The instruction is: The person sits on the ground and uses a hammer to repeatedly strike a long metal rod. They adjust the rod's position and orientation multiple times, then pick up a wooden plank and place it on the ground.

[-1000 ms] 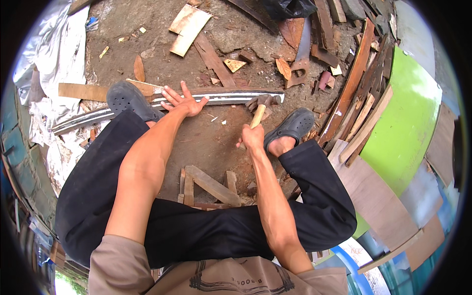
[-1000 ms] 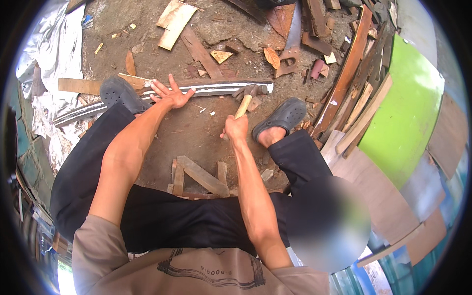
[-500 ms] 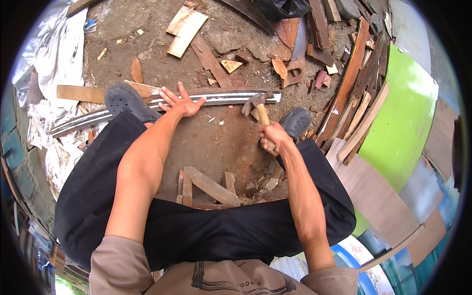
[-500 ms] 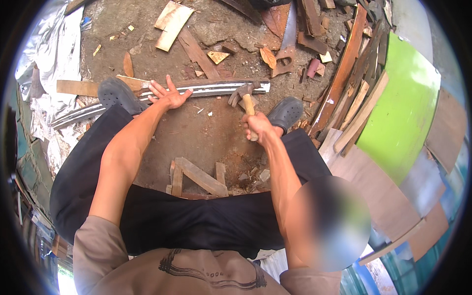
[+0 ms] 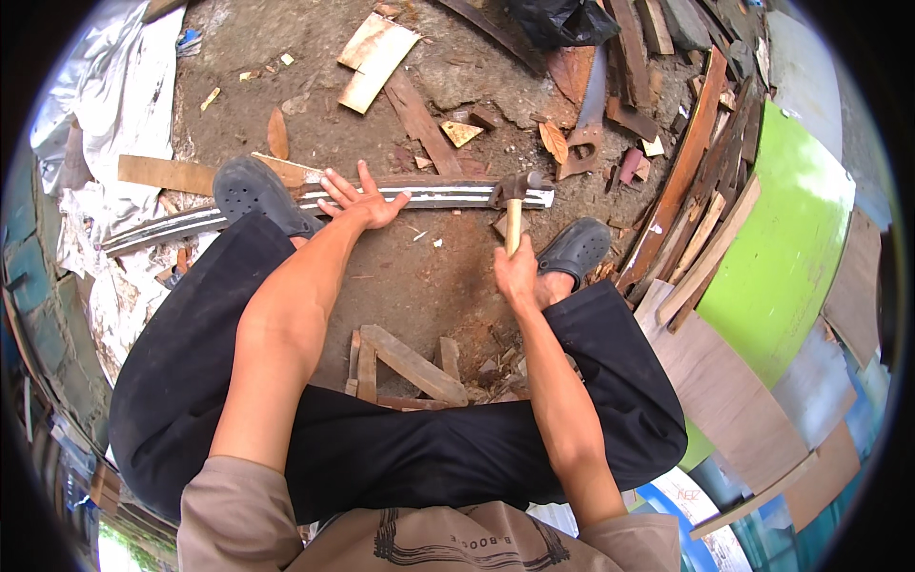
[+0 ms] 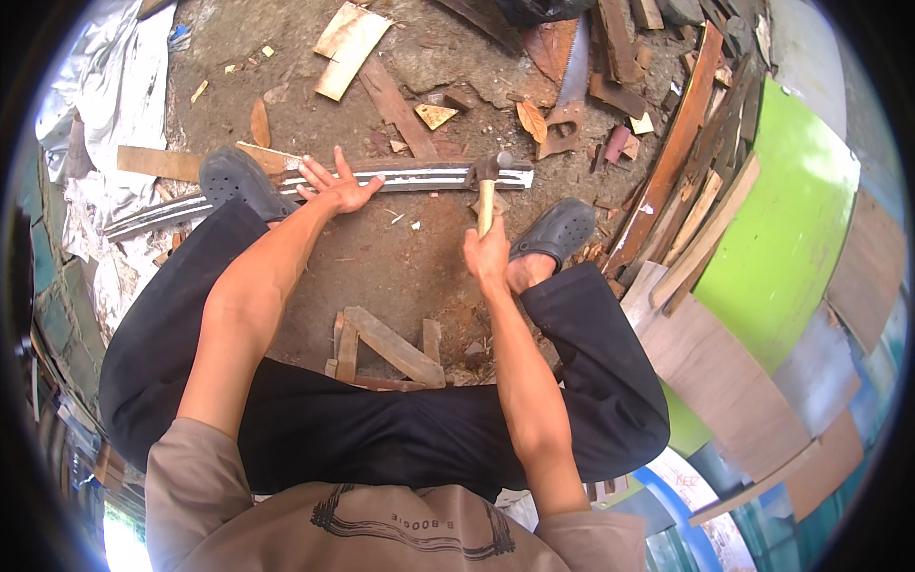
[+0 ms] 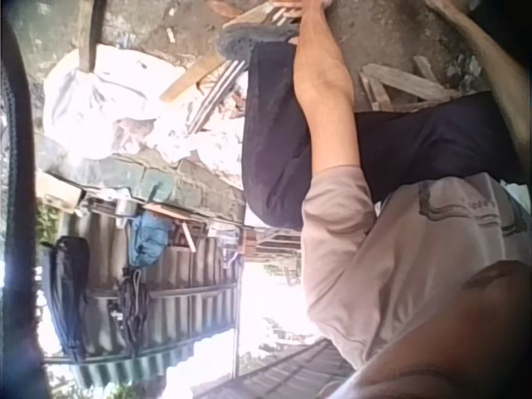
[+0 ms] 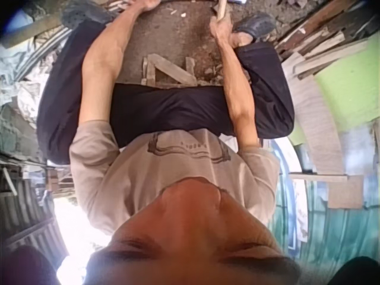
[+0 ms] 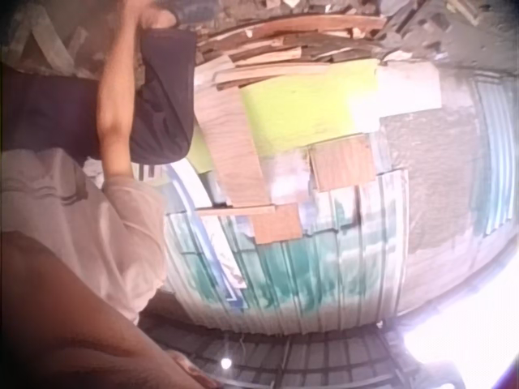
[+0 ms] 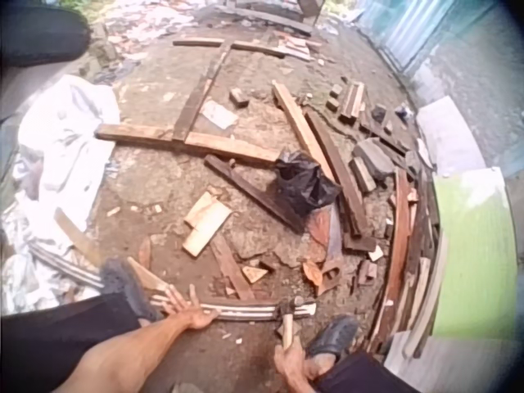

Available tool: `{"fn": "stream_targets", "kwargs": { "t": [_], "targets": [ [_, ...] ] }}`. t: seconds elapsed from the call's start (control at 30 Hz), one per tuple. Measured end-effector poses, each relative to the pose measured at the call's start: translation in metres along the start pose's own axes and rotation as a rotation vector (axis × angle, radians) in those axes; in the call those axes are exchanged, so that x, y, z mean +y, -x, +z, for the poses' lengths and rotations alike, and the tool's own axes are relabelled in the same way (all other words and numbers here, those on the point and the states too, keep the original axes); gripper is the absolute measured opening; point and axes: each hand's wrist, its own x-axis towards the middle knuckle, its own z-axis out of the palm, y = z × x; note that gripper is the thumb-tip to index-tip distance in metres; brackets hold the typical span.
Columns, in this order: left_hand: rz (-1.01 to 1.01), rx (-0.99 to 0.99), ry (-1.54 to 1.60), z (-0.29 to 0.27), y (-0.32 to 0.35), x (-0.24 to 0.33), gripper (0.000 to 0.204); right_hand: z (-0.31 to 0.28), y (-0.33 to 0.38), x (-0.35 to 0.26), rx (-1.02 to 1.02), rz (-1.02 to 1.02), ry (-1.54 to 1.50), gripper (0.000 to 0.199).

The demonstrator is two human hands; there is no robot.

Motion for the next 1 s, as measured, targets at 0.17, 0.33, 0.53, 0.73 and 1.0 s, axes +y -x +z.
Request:
{"fn": "stream_targets", "kwargs": {
  "t": [0.17, 0.33, 0.53, 0.73, 1.0],
  "targets": [
    [-0.003, -0.003, -0.001, -0.002, 0.000, -0.001, 0.120, 0.017, 0.026, 0.001, -0.035, 0.051, -0.008, 0.039],
    [-0.008, 0.018, -0.014, -0.002, 0.000, 0.002, 0.120, 0.017, 0.023, 0.003, -0.057, 0.068, -0.047, 0.037],
    [-0.007, 0.006, -0.007, -0.002, -0.001, -0.001, 0.120, -0.033, 0.002, -0.030, -0.266, 0.121, 0.069, 0.033],
    [-0.012, -0.004, 0.005, -0.005, 0.002, -0.002, 0.119, -0.061, -0.004, -0.015, -0.572, 0.231, 0.053, 0.026],
    [0.032, 0.059, 0.042, 0.004, 0.003, -0.002, 0.117, -0.076, 0.039, -0.030, -0.610, 0.384, -0.193, 0.022]
  ]
}}
